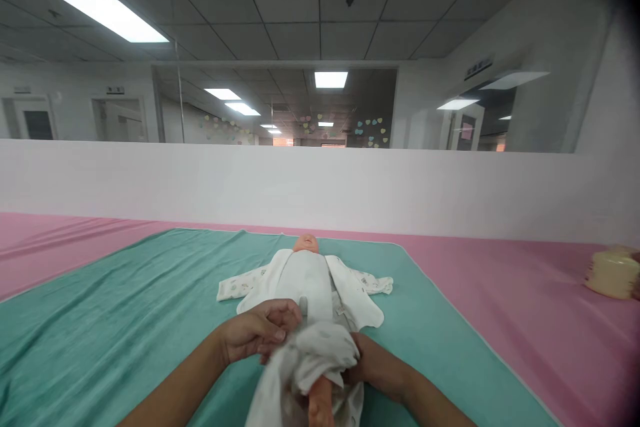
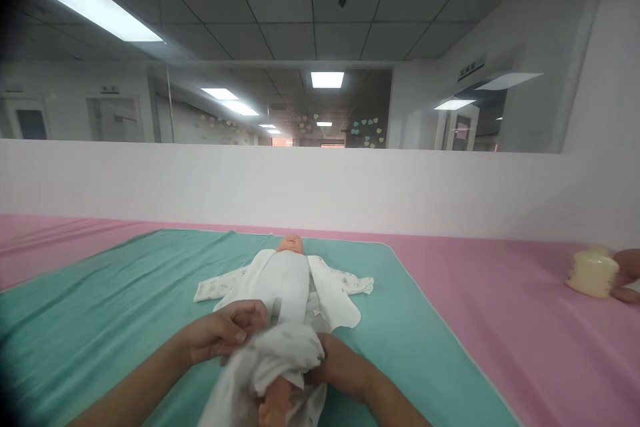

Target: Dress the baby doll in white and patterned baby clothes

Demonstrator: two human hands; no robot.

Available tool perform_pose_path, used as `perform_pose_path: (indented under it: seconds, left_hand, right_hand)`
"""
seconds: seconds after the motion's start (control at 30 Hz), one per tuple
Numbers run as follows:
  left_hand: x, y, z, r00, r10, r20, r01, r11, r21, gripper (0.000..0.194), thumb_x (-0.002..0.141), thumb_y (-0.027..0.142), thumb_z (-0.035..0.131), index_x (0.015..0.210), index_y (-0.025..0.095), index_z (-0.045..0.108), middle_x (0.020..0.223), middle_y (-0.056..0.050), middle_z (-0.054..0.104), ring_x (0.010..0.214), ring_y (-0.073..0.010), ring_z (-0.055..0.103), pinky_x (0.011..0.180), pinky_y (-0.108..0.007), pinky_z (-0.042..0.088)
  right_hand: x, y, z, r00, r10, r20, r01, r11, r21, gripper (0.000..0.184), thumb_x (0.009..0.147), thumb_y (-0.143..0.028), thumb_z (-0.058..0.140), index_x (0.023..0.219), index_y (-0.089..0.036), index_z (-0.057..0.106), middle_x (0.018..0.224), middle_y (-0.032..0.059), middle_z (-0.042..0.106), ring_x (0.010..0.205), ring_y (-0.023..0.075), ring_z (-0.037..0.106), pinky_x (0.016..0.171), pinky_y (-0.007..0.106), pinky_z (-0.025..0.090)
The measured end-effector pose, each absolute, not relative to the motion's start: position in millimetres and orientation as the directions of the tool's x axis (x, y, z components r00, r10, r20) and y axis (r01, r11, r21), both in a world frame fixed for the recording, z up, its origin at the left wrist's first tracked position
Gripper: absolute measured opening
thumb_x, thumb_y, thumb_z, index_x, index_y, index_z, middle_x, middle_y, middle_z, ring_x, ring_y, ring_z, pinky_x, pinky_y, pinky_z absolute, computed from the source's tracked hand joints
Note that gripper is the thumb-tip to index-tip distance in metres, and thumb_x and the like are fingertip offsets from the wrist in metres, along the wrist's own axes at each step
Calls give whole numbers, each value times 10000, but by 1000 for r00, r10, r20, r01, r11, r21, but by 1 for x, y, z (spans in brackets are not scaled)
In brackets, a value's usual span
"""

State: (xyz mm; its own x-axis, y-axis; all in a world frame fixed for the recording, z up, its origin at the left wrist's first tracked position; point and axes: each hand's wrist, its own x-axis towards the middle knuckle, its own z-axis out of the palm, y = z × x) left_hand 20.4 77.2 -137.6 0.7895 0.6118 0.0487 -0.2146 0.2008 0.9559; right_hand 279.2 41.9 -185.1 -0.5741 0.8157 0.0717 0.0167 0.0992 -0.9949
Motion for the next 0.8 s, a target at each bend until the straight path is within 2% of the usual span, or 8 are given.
perform_pose_path:
  seconds: [0.07, 0.13, 0.23, 0.33, 0.4, 0.47, 0.63, 0.8]
  left_hand:
    - [16, 88, -141, 722, 681, 121, -320, 174, 931, 226, 691, 141, 629, 904, 180, 564, 660, 56, 431, 448, -23, 355, 565, -230, 407]
    - [16, 93, -146, 641, 757, 130, -282, 74, 957, 166, 712, 180, 626, 858, 182, 546, 675, 47, 438, 510, -50, 402, 623, -263, 433]
    - [27, 88, -157, 584, 804, 110, 133, -229, 964, 89, 737, 222, 594, 768, 160, 538, 721, -10, 523, 641, -124, 479, 608, -263, 403]
    - [42, 76, -170, 597, 710, 375, 435, -679, 592, 59, 782, 208, 502, 759, 174, 545, 788, -47, 579, 721, -163, 498, 618, -267, 342]
    - [50, 71, -178, 683, 580, 444, 461, -814, 354, 88, 800, 208, 457, 743, 180, 518, 751, -52, 591, 687, -161, 497, 603, -273, 313]
    - [55, 69, -184, 746, 488, 454, 408, -873, 267, 199, 841, 251, 392, 664, 180, 450, 652, -42, 573, 610, -142, 478, 582, -276, 294]
    - [58, 74, -199, 821, 385, 422, 207, -889, 408, 424, 885, 436, 310, 563, 171, 383, 557, -6, 544, 539, -102, 473, 601, -274, 295]
    - [59, 78, -213, 865, 392, 315, 189, -834, 518, 235, 807, 365, 489, 652, 188, 479, 668, 8, 571, 593, -114, 502, 655, -267, 310]
  right_hand:
    - [280, 43, -185, -548, 834, 71, 27, 102, -994, 501, 531, -95, 638, 1027, -162, 638, 930, 10, 657, 894, 196, 570, 841, 300, 431]
    - [278, 44, -184, -542, 839, 56, 51, 99, -994, 503, 531, -94, 636, 1031, -159, 634, 938, 15, 653, 897, 197, 570, 842, 301, 434]
    - [273, 45, -182, -544, 839, 25, 92, 90, -992, 495, 543, -121, 654, 1036, -153, 623, 918, 19, 648, 880, 198, 571, 823, 306, 445]
    - [267, 45, -179, -546, 837, 30, 104, 103, -989, 473, 564, -163, 672, 1032, -149, 609, 895, 21, 636, 863, 195, 565, 821, 307, 443]
    - [267, 43, -178, -526, 849, 43, 146, 141, -979, 405, 591, -190, 673, 989, -153, 605, 877, 21, 621, 848, 187, 549, 806, 294, 439]
    - [268, 42, -178, -489, 871, 40, 217, 166, -962, 275, 636, -221, 653, 896, -154, 592, 821, 12, 593, 803, 168, 521, 745, 264, 432]
    - [271, 42, -181, -476, 879, 21, 282, 175, -943, 182, 700, -237, 589, 680, -159, 426, 661, -42, 411, 658, 90, 372, 595, 195, 322]
    - [272, 44, -185, -458, 889, 31, 238, 157, -958, 219, 737, -252, 538, 656, -173, 350, 656, -40, 339, 648, 88, 312, 578, 207, 278]
